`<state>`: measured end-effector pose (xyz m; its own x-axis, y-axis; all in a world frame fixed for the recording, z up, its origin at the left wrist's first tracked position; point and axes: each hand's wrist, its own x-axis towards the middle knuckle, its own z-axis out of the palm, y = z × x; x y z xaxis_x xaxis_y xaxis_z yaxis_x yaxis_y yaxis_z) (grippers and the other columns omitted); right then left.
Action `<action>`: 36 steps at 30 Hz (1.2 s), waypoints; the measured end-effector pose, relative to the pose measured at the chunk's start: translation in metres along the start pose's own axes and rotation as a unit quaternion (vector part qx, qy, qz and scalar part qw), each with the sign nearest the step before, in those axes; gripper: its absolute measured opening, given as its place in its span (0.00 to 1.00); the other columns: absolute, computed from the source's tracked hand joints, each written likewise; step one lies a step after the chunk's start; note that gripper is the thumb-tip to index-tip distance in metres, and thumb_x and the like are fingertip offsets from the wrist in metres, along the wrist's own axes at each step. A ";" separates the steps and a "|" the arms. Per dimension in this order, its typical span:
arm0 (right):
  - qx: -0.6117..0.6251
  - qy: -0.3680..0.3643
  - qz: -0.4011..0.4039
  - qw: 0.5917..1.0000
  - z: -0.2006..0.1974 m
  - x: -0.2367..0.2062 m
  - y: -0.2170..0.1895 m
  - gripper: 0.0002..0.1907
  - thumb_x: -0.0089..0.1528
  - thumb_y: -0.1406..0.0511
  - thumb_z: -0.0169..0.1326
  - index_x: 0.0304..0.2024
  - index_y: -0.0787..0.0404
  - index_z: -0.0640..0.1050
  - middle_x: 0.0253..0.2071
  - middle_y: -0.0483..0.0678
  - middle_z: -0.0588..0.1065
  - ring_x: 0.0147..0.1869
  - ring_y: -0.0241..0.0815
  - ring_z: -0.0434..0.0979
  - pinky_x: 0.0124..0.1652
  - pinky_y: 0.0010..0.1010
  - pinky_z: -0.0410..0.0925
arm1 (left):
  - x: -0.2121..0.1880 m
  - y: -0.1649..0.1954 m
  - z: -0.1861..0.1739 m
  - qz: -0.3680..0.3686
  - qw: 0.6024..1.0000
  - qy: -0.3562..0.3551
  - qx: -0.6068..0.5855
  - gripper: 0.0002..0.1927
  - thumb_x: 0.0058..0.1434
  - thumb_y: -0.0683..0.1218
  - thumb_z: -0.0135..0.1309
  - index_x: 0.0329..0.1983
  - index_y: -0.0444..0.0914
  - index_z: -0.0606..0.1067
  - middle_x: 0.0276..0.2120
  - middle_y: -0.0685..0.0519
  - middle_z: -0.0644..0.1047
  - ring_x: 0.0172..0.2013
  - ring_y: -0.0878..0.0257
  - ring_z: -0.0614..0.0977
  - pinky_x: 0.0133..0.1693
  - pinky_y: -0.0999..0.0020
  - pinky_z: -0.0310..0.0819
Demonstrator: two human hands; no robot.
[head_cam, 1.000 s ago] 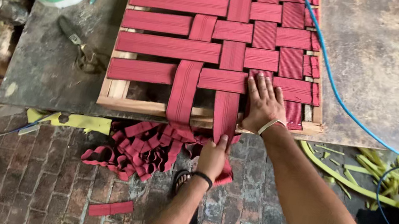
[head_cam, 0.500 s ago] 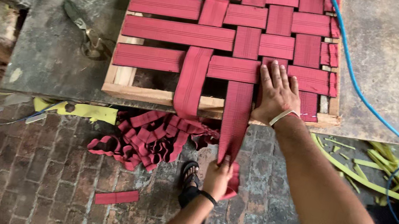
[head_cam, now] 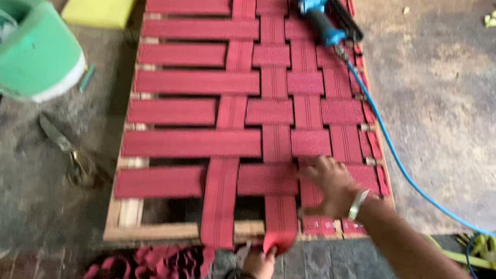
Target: The person weaves red webbing straps over and under each other on a wooden frame, pulling each strap tight and pressing the weave flat. They cut a strap with scissors and use a pneumatic nail gun to staple strap ends to the frame, continuing the woven pattern across the seat.
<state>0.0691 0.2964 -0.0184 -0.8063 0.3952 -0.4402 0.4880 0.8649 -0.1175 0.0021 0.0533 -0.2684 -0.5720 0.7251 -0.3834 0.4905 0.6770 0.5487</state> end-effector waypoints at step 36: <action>0.170 0.114 0.187 0.961 -0.008 0.030 0.031 0.37 0.53 0.58 0.61 0.61 0.64 0.64 0.45 0.65 0.78 0.49 0.67 0.82 0.47 0.52 0.73 | 0.018 0.010 -0.018 0.018 0.972 -0.201 0.122 0.34 0.72 0.68 0.30 0.50 0.40 0.79 0.43 0.39 0.81 0.45 0.41 0.83 0.49 0.47 0.76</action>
<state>0.0569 0.3377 -0.0281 -0.5868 0.7499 -0.3055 0.8074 0.5136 -0.2903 -0.0154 0.0707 -0.2569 -0.2722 0.7059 -0.6539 0.6749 0.6244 0.3932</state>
